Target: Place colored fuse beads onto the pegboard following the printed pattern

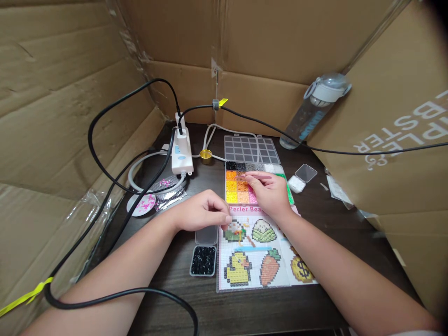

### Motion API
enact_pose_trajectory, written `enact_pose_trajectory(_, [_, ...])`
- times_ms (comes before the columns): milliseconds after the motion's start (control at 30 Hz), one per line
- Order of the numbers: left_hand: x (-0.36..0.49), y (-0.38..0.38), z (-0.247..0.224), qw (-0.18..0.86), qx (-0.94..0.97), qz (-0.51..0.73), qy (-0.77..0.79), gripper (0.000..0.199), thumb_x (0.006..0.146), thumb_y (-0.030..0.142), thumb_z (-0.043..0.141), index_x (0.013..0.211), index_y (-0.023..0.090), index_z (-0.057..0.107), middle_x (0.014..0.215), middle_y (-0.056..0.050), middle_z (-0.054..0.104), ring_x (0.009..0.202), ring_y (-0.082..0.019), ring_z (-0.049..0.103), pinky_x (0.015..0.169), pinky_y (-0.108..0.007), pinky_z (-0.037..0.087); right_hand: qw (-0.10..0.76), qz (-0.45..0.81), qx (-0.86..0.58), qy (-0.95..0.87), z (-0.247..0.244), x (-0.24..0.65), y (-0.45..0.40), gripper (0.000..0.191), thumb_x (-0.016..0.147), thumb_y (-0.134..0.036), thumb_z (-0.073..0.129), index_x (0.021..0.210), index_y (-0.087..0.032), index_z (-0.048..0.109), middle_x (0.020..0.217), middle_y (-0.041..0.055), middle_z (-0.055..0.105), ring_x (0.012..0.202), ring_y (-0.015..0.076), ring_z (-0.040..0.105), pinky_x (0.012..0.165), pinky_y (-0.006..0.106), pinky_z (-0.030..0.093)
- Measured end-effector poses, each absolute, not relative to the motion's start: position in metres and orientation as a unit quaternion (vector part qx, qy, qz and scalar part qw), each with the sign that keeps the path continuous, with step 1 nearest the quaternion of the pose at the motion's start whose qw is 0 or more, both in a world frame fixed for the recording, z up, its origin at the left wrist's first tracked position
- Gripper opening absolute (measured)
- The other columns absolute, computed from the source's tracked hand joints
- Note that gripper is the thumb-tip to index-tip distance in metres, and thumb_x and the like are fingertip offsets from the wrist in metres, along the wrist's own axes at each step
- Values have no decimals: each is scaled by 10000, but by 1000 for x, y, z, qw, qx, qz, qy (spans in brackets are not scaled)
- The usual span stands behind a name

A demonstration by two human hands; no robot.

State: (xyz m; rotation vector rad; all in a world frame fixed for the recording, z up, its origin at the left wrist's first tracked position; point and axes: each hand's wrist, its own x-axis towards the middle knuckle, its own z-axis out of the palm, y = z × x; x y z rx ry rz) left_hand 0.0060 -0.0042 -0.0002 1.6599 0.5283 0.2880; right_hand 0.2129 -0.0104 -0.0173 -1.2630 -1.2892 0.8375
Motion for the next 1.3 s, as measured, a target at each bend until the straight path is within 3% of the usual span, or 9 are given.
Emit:
enact_pose_trajectory(600, [6, -4, -1, 636, 723, 129, 235, 246, 848, 280, 645, 678, 114, 709, 684, -62, 681, 661, -146, 591, 678, -281, 465, 524, 348, -540, -559, -18, 215, -11, 134, 829, -287, 699, 822, -187, 788, 933, 103, 799, 911, 230, 750, 895, 429, 597])
enact_pose_trajectory(1300, [7, -4, 1, 636, 725, 126, 232, 245, 856, 272, 631, 678, 121, 704, 686, -60, 678, 664, -144, 593, 682, -276, 474, 546, 341, -544, -538, -17, 214, -9, 82, 813, -229, 703, 800, -198, 778, 872, 64, 805, 847, 205, 757, 828, 382, 615])
